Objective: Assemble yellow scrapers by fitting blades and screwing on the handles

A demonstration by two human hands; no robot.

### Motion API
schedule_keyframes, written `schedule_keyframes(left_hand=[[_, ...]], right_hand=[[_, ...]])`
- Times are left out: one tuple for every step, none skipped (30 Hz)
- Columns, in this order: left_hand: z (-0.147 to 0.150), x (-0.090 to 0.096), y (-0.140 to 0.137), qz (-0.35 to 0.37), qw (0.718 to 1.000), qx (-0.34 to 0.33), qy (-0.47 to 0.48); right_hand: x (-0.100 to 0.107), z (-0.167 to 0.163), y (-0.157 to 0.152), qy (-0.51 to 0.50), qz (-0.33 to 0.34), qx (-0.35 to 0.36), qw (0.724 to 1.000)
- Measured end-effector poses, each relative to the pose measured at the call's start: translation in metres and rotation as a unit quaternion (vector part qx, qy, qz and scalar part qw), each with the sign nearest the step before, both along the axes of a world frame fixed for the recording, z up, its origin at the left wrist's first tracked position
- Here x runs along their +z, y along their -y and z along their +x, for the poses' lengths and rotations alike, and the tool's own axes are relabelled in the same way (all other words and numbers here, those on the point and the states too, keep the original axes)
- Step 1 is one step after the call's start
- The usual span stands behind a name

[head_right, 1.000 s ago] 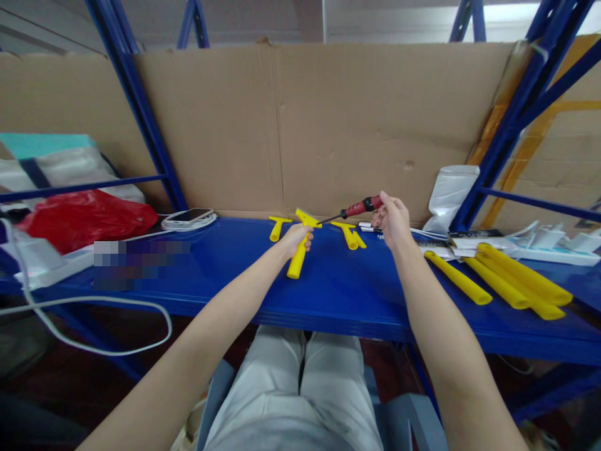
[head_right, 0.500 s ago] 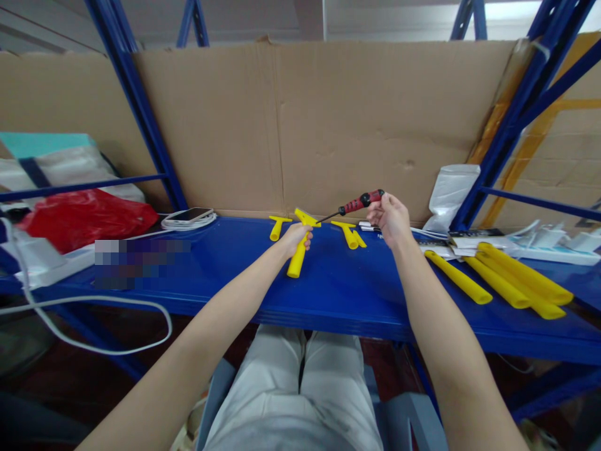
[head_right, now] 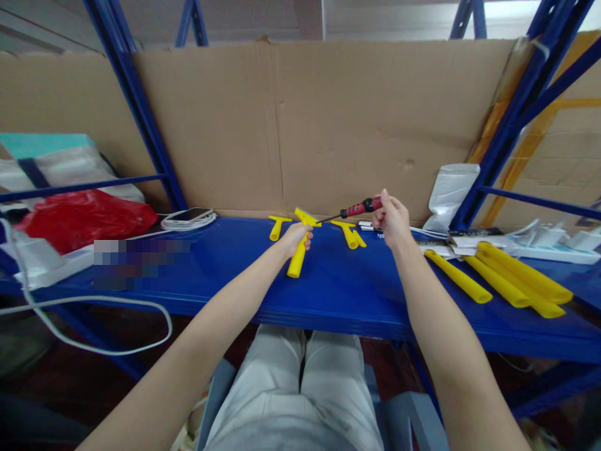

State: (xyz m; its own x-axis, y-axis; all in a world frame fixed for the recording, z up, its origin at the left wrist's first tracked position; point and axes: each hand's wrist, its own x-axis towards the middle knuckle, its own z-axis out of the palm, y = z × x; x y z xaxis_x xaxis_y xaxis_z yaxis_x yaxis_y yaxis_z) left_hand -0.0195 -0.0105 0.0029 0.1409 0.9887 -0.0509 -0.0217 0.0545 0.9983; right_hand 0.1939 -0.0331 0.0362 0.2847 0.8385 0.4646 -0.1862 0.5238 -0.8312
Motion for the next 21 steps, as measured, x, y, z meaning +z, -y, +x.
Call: schedule_keyframes(left_hand=[[0.0, 0.0001, 0.0001, 0.0, 1.0, 0.001, 0.0], [0.0, 0.0003, 0.0004, 0.0, 1.0, 0.002, 0.001], [0.0, 0.0005, 0.0007, 0.0, 1.0, 0.002, 0.002], [0.0, 0.0007, 0.0011, 0.001, 1.0, 0.001, 0.003], [0.0, 0.001, 0.0015, 0.002, 1.0, 0.001, 0.004], [0.0001, 0.0011, 0.0019, 0.003, 1.0, 0.0, 0.004], [0.0001, 0.0013, 0.0023, 0.003, 1.0, 0.001, 0.004], [0.0002, 0.0014, 0.0026, 0.003, 1.0, 0.001, 0.004], [0.0002, 0.0014, 0.0027, 0.003, 1.0, 0.002, 0.004], [0.0003, 0.0014, 0.0028, 0.002, 1.0, 0.003, 0.005], [0.0003, 0.0013, 0.0028, 0.002, 1.0, 0.002, 0.005], [0.0004, 0.0011, 0.0027, 0.002, 1.0, 0.002, 0.006], [0.0005, 0.001, 0.0026, 0.003, 1.0, 0.0, 0.006], [0.0006, 0.0008, 0.0024, 0.004, 1.0, -0.001, 0.006], [0.0008, 0.0006, 0.0023, 0.006, 1.0, -0.002, 0.006], [0.0009, 0.0005, 0.0023, 0.007, 1.0, -0.003, 0.006], [0.0009, 0.0004, 0.0023, 0.008, 1.0, -0.004, 0.006], [0.001, 0.0004, 0.0022, 0.009, 1.0, -0.004, 0.007], [0.001, 0.0004, 0.0023, 0.009, 1.0, -0.004, 0.008], [0.0009, 0.0004, 0.0023, 0.008, 1.0, -0.004, 0.008], [0.0008, 0.0004, 0.0023, 0.008, 1.0, -0.005, 0.008]], right_hand=[[0.0008, -0.0005, 0.0013, 0.0, -0.001, 0.008, 1.0], [0.0016, -0.001, 0.0027, 0.001, 0.0, 0.017, 1.0], [0.0026, -0.0017, 0.004, 0.003, 0.001, 0.025, 1.0], [0.0033, -0.0023, 0.0052, 0.005, 0.003, 0.03, 1.0], [0.0038, -0.0027, 0.006, 0.008, 0.005, 0.034, 0.999], [0.004, -0.0029, 0.0064, 0.011, 0.005, 0.039, 0.999], [0.0039, -0.0028, 0.0065, 0.011, 0.004, 0.044, 0.999], [0.0034, -0.0025, 0.0063, 0.009, 0.001, 0.049, 0.999], [0.0026, -0.0018, 0.0057, 0.005, -0.001, 0.052, 0.999], [0.0018, -0.001, 0.0049, -0.001, -0.001, 0.05, 0.999], [0.0009, -0.0002, 0.0039, -0.007, 0.0, 0.043, 0.999], [0.0002, 0.0007, 0.0029, -0.012, 0.002, 0.033, 0.999], [-0.0004, 0.0013, 0.0019, -0.017, 0.005, 0.02, 1.0], [-0.0009, 0.0018, 0.001, -0.021, 0.006, 0.008, 1.0], [-0.0011, 0.002, 0.0003, -0.025, 0.005, 0.001, 1.0], [-0.0013, 0.002, -0.0002, -0.03, 0.001, -0.003, 1.0], [-0.0014, 0.0019, -0.0006, -0.034, -0.003, -0.004, 0.999], [-0.0015, 0.0016, -0.0008, -0.037, -0.007, -0.005, 0.999], [-0.0017, 0.0014, -0.0009, -0.037, -0.01, -0.006, 0.999], [-0.0018, 0.0013, -0.001, -0.035, -0.012, -0.008, 0.999], [-0.0019, 0.0013, -0.001, -0.032, -0.012, -0.009, 0.999]])
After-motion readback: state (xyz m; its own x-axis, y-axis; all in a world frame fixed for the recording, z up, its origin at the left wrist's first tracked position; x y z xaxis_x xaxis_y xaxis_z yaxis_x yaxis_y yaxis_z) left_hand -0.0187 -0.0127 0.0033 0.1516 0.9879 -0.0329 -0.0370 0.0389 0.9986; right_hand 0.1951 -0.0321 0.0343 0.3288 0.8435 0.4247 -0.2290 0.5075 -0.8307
